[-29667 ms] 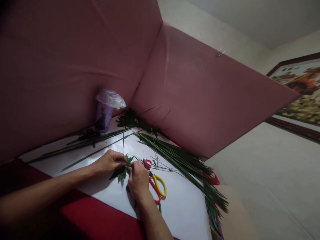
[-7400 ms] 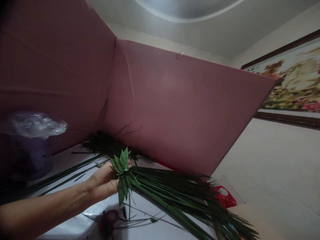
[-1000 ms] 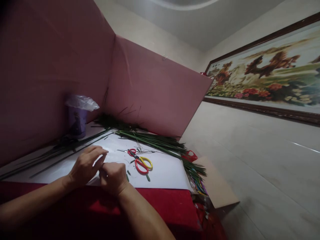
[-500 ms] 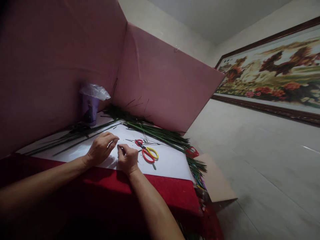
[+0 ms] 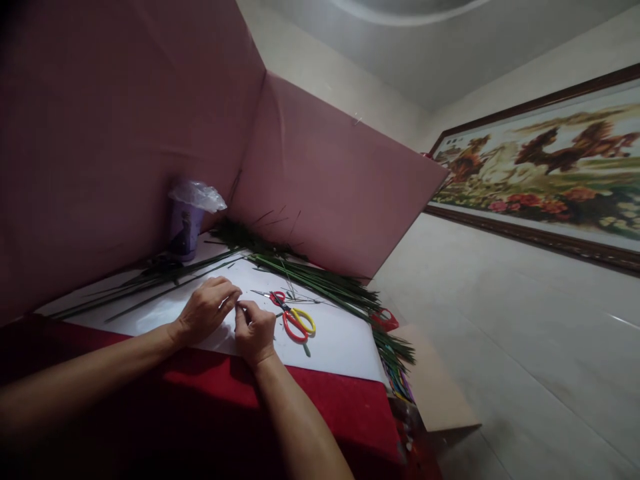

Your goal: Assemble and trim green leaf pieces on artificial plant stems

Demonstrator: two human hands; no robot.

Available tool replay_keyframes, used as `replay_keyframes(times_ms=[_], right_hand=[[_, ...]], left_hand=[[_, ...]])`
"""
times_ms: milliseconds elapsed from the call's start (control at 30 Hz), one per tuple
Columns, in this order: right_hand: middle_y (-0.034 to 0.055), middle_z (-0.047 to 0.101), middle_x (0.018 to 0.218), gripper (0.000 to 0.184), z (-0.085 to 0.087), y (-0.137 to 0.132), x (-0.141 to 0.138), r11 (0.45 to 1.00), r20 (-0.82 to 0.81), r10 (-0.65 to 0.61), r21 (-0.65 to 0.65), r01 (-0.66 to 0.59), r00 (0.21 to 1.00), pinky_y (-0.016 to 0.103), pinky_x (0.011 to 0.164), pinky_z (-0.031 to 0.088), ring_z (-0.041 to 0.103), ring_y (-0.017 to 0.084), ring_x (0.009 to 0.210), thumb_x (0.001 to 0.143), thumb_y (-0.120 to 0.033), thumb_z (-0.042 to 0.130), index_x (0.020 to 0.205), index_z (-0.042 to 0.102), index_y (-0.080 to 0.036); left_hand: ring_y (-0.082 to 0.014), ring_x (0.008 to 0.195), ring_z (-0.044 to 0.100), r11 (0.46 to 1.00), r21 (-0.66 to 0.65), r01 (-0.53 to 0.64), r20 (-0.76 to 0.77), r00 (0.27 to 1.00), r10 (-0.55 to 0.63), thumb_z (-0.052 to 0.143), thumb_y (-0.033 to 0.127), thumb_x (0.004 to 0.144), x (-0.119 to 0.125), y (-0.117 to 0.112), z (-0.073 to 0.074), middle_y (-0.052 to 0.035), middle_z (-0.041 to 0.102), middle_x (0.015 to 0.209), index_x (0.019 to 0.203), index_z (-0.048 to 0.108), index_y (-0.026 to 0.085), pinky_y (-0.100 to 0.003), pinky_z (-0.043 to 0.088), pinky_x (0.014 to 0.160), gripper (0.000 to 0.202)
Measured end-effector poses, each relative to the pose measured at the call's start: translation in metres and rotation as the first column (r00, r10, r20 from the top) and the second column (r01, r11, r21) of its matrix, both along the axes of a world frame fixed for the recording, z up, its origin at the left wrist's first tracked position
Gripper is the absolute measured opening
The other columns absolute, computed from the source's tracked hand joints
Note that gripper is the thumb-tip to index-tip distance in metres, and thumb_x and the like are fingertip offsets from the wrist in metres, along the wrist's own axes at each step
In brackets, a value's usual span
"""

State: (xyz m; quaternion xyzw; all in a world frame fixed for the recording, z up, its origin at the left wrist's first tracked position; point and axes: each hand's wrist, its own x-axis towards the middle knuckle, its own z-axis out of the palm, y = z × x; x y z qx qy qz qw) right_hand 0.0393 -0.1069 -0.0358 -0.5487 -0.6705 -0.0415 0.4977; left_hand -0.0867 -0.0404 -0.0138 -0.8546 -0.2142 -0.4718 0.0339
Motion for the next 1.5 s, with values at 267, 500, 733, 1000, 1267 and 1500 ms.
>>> replay_keyframes(times_ms=[267, 500, 733, 1000, 1267, 1500], right_hand=[[0.0001, 0.060, 0.056, 0.020, -0.002, 0.001, -0.001, 0.998, -0.004, 0.049, 0.037, -0.049, 0.999, 0.020, 0.049, 0.041, 0.054, 0.012, 0.048, 0.084, -0.025, 0.047, 0.085, 0.065, -0.017], [-0.0004, 0.058, 0.054, 0.019, -0.003, 0.002, -0.001, 0.999, -0.034, 0.031, 0.029, -0.030, 0.999, 0.020, 0.050, 0.041, 0.054, 0.012, 0.047, 0.085, -0.026, 0.048, 0.084, 0.064, -0.017], [-0.0006, 0.056, 0.052, 0.020, -0.001, 0.002, -0.002, 0.998, -0.050, 0.045, 0.036, -0.044, 0.998, 0.020, 0.050, 0.040, 0.052, 0.012, 0.046, 0.085, -0.027, 0.048, 0.082, 0.065, -0.015], [-0.0019, 0.055, 0.049, 0.021, -0.004, 0.003, -0.001, 0.998, -0.081, 0.060, 0.017, -0.059, 0.995, 0.020, 0.049, 0.040, 0.051, 0.011, 0.045, 0.085, -0.030, 0.048, 0.084, 0.065, -0.016], [-0.0058, 0.049, 0.044, 0.023, -0.002, 0.006, 0.002, 0.999, -0.305, -0.034, -0.035, 0.024, 0.952, 0.020, 0.047, 0.039, 0.049, 0.011, 0.041, 0.088, -0.035, 0.044, 0.084, 0.059, -0.017], [-0.0058, 0.048, 0.044, 0.022, -0.001, 0.005, -0.001, 0.999, -0.282, -0.027, -0.053, 0.013, 0.959, 0.021, 0.047, 0.038, 0.050, 0.012, 0.041, 0.088, -0.035, 0.044, 0.081, 0.058, -0.019]], left_hand=[[-0.0190, 0.072, 0.047, 1.000, -0.014, -0.015, 0.009, 1.000, 0.015, 0.040, 0.019, 0.086, 0.001, 0.002, -0.004, -0.0043, 0.053, 0.068, 0.072, 0.055, 0.018, -0.033, 0.038, 0.069, 0.021], [-0.0188, 0.071, 0.047, 0.998, -0.032, -0.061, -0.004, 0.998, 0.061, 0.039, 0.020, 0.087, 0.001, 0.003, -0.004, -0.0046, 0.053, 0.068, 0.070, 0.054, 0.018, -0.033, 0.038, 0.069, 0.022], [-0.0195, 0.073, 0.049, 0.997, -0.035, -0.066, 0.006, 0.998, 0.066, 0.040, 0.020, 0.087, 0.001, 0.005, -0.005, -0.0055, 0.055, 0.069, 0.073, 0.056, 0.017, -0.033, 0.039, 0.070, 0.021], [-0.0190, 0.074, 0.049, 0.997, -0.044, -0.071, 0.004, 0.997, 0.071, 0.038, 0.022, 0.088, 0.000, 0.006, -0.004, -0.0054, 0.055, 0.070, 0.074, 0.056, 0.017, -0.032, 0.039, 0.070, 0.023], [-0.0200, 0.074, 0.050, 0.978, -0.056, -0.203, 0.005, 0.979, 0.204, 0.037, 0.026, 0.089, -0.002, 0.012, -0.006, -0.0055, 0.056, 0.071, 0.075, 0.057, 0.017, -0.033, 0.038, 0.072, 0.026], [-0.0203, 0.074, 0.050, 0.979, -0.052, -0.195, -0.001, 0.981, 0.195, 0.036, 0.025, 0.090, -0.004, 0.010, -0.005, -0.0058, 0.055, 0.072, 0.076, 0.057, 0.016, -0.033, 0.038, 0.072, 0.026]])
